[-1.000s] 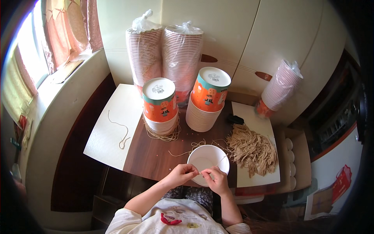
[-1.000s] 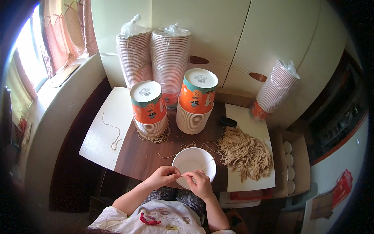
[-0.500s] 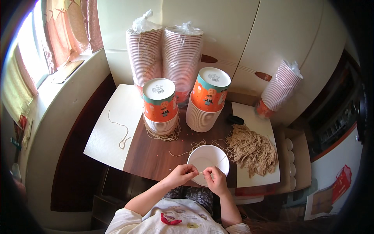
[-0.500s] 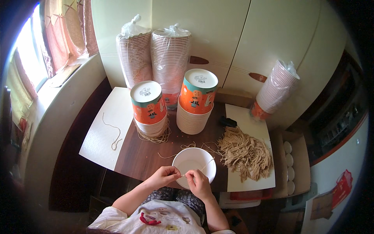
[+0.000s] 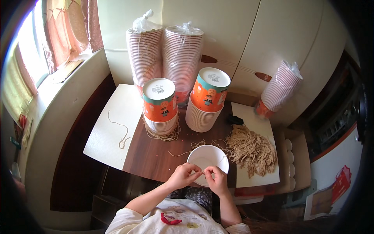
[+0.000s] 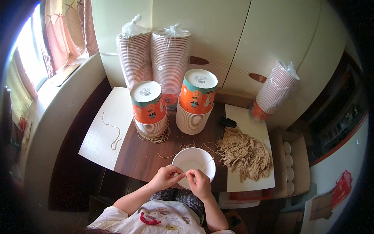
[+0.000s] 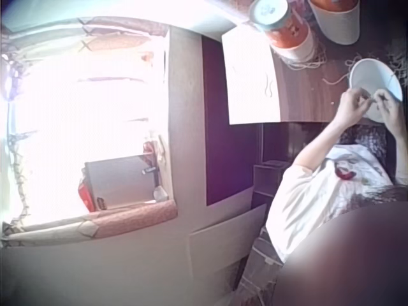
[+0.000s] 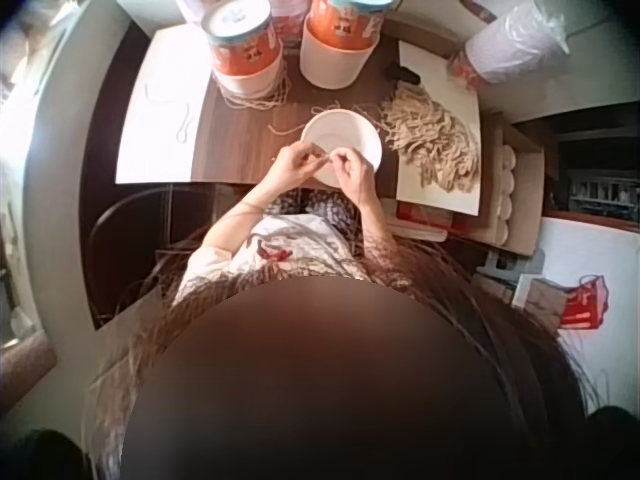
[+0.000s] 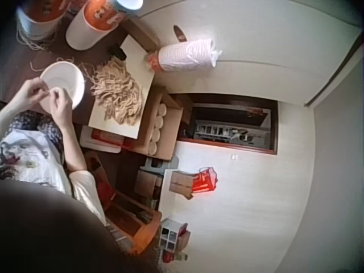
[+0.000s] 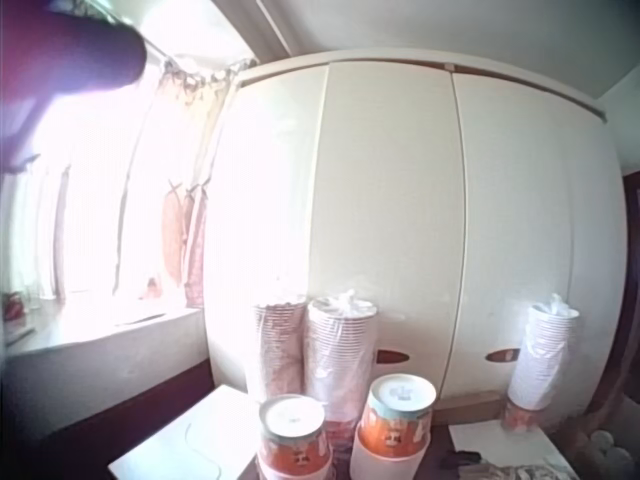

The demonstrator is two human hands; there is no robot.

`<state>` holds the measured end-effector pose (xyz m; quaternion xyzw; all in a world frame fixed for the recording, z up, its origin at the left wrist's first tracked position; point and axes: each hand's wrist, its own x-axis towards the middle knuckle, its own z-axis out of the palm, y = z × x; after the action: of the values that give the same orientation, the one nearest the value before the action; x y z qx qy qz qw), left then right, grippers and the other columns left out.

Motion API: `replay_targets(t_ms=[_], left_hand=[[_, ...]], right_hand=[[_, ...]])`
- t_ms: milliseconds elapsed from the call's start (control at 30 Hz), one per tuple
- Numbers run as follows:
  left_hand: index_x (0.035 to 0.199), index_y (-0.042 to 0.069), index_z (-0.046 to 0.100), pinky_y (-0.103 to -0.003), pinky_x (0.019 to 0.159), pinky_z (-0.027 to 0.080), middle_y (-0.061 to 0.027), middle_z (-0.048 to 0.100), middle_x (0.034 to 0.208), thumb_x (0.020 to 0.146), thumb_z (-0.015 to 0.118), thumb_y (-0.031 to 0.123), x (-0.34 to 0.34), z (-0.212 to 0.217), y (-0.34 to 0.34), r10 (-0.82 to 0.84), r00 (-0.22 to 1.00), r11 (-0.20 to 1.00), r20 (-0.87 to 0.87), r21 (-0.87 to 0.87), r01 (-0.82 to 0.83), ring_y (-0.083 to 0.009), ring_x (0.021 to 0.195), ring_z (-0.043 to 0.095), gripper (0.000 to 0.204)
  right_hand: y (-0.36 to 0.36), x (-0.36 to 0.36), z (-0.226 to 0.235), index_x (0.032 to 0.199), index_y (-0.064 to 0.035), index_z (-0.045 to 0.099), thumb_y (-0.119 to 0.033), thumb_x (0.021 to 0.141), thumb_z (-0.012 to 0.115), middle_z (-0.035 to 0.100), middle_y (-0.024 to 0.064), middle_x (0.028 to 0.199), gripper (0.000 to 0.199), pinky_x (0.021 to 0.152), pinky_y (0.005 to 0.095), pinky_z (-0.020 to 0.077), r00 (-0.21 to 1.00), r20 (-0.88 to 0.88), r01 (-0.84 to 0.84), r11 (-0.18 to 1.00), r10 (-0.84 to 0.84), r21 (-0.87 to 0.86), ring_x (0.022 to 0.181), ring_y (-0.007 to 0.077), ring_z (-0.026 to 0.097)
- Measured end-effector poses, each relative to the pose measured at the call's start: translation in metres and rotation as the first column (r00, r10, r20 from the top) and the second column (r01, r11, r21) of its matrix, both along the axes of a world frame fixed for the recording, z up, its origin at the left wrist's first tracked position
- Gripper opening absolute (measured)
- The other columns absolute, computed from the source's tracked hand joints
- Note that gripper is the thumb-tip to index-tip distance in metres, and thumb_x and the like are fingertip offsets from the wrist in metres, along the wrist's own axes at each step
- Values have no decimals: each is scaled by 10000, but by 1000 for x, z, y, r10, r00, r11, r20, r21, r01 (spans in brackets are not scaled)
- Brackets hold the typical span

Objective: The person is tying thin strings around the rims of paper cups and then stacking them for packaging.

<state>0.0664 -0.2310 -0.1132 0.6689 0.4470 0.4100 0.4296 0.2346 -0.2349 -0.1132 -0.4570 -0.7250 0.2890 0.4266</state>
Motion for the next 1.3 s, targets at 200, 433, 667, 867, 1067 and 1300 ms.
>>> replay_targets(t_ms=[200, 433, 667, 867, 1067, 1300], left_hand=[[834, 29, 623, -238, 474, 344, -30, 509, 655, 781, 657, 146, 0, -6, 0, -13, 1000, 1000, 25, 27, 13, -76, 536, 418, 132], [861, 60, 642, -265, 513, 400, -71, 581, 685, 759, 654, 186, -4, -5, -1, 0, 999, 999, 33, -49, 1, -133, 567, 476, 163], [839, 62, 642, -254, 500, 384, -56, 573, 674, 731, 661, 190, 2, 5, -1, 30, 997, 999, 73, -31, -28, -122, 544, 437, 169], [803, 50, 637, -266, 527, 420, -61, 591, 669, 715, 642, 135, 7, 4, -1, 60, 998, 998, 34, -6, -60, -145, 578, 511, 122], [816, 30, 629, -216, 491, 393, -37, 601, 695, 714, 641, 104, 7, 2, 2, 25, 999, 996, 22, 88, -26, -59, 537, 458, 126], [837, 10, 611, -228, 540, 434, -67, 618, 726, 797, 623, 98, 5, -6, 0, -21, 988, 999, 152, -20, 25, -72, 592, 521, 97]], right_hand=[[-1, 3, 0, 831, -14, 528, -53, 824, 547, 589, 108, 751, 44, 581, 307, 474, 999, -13, 51, 999, -51, 15, 670, 251, 600], [1, 5, 9, 831, -10, 525, -68, 836, 545, 578, 110, 743, 61, 577, 301, 467, 1000, -2, 7, 1000, -7, 15, 651, 245, 590], [1, 1, 4, 834, -12, 531, -56, 829, 553, 576, 118, 740, 49, 568, 303, 461, 999, -49, -24, 1000, 24, -7, 643, 248, 586], [0, -1, 5, 838, -9, 514, -52, 831, 540, 571, 125, 753, 51, 575, 320, 462, 1000, 13, -15, 1000, 15, 3, 662, 279, 584], [1, 1, 1, 836, -7, 506, -53, 838, 527, 566, 129, 753, 50, 581, 319, 459, 1000, -15, -17, 999, 17, 30, 668, 284, 579], [3, 6, 3, 845, -8, 499, -51, 847, 510, 545, 116, 746, 45, 589, 299, 443, 998, -51, -23, 1000, 23, -4, 664, 259, 557]])
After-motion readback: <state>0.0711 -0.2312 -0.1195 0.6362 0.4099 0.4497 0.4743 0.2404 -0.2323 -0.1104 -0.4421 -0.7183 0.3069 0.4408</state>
